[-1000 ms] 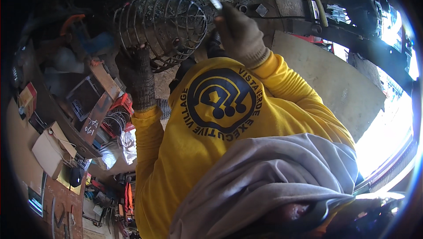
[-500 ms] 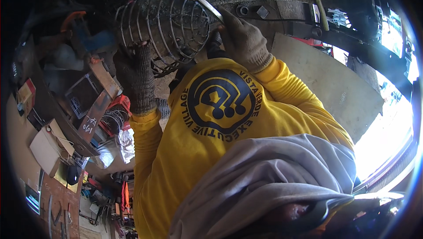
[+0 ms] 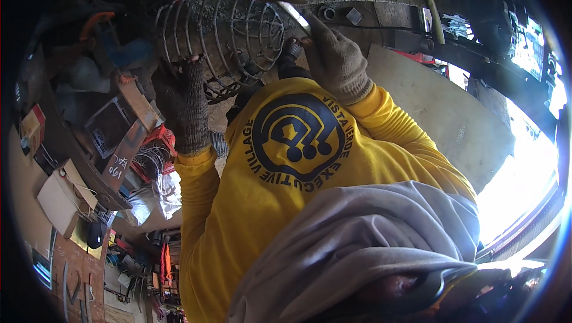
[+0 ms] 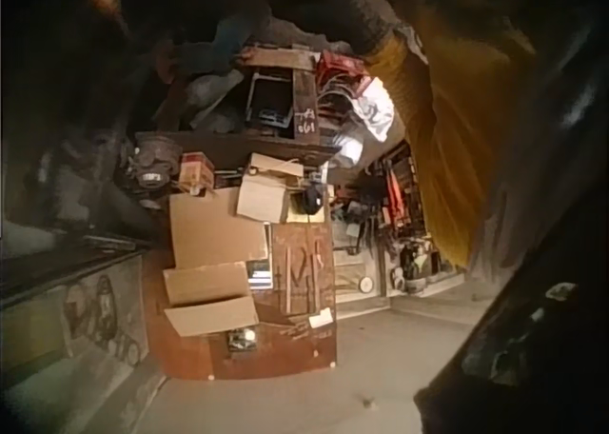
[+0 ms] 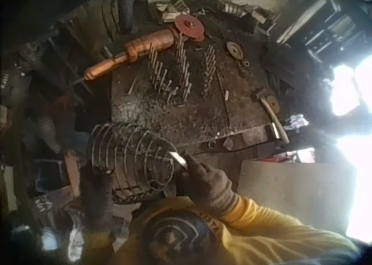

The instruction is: The person welds a metal wire cage using a welding tool and then strikes it with a metal hammer.

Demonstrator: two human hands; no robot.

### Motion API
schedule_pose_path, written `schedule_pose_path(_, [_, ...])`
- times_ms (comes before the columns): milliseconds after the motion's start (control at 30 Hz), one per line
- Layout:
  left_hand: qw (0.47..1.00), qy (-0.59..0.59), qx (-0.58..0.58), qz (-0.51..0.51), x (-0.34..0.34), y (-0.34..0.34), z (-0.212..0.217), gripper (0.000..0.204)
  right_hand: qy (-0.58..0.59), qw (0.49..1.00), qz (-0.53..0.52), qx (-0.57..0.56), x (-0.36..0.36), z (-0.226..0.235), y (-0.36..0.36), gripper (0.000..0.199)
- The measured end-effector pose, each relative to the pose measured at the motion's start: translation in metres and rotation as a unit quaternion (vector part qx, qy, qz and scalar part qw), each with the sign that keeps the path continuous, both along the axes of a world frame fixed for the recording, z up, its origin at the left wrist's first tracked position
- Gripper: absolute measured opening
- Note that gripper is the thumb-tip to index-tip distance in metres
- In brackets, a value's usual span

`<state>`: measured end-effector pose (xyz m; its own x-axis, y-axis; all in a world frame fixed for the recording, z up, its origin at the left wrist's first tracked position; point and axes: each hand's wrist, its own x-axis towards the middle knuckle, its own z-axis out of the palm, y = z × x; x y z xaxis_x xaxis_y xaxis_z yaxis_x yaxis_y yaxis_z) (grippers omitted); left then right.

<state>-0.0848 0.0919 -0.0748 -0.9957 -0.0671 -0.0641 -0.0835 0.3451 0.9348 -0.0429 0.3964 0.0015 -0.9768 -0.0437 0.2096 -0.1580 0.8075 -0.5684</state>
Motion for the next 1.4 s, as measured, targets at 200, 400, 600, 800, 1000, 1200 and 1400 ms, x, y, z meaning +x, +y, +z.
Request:
schedule_pose_path(200, [0.981, -0.048, -0.185, -0.016, -0.005, 0.014, 0.032, 0.054, -0.036, 0.999, -0.003, 0.004, -0.007, -0.010, -0.003, 0.050])
schedule_pose_path(400, [0.997, 0.041, -0.063, -0.010, 0.000, 0.009, 0.009, 0.031, 0.017, 0.999, -0.034, -0.017, 0.000, 0.007, 0.003, 0.046])
schedule_pose_path(600, [0.985, -0.036, -0.169, -0.007, -0.003, 0.019, 0.036, 0.059, -0.101, 0.994, -0.035, -0.001, -0.004, -0.001, -0.004, 0.046])
schedule_pose_path(800, [0.980, -0.099, 0.167, 0.046, 0.002, 0.001, 0.002, 0.036, 0.024, 1.000, -0.015, -0.004, 0.006, -0.007, 0.004, 0.053])
schedule_pose_path(1000, [0.978, -0.072, -0.194, -0.009, 0.001, 0.021, 0.036, 0.034, -0.044, 0.998, -0.035, -0.002, 0.000, -0.005, -0.003, 0.046])
schedule_pose_path(1200, [0.999, 0.005, -0.042, 0.003, 0.000, 0.024, 0.014, 0.031, 0.052, 0.995, -0.068, -0.045, 0.005, 0.003, 0.006, 0.039])
schedule_pose_path(1400, [0.994, -0.005, 0.107, 0.004, -0.002, 0.006, -0.034, 0.046, 0.018, 0.997, -0.042, -0.066, 0.000, 0.017, 0.001, 0.037])
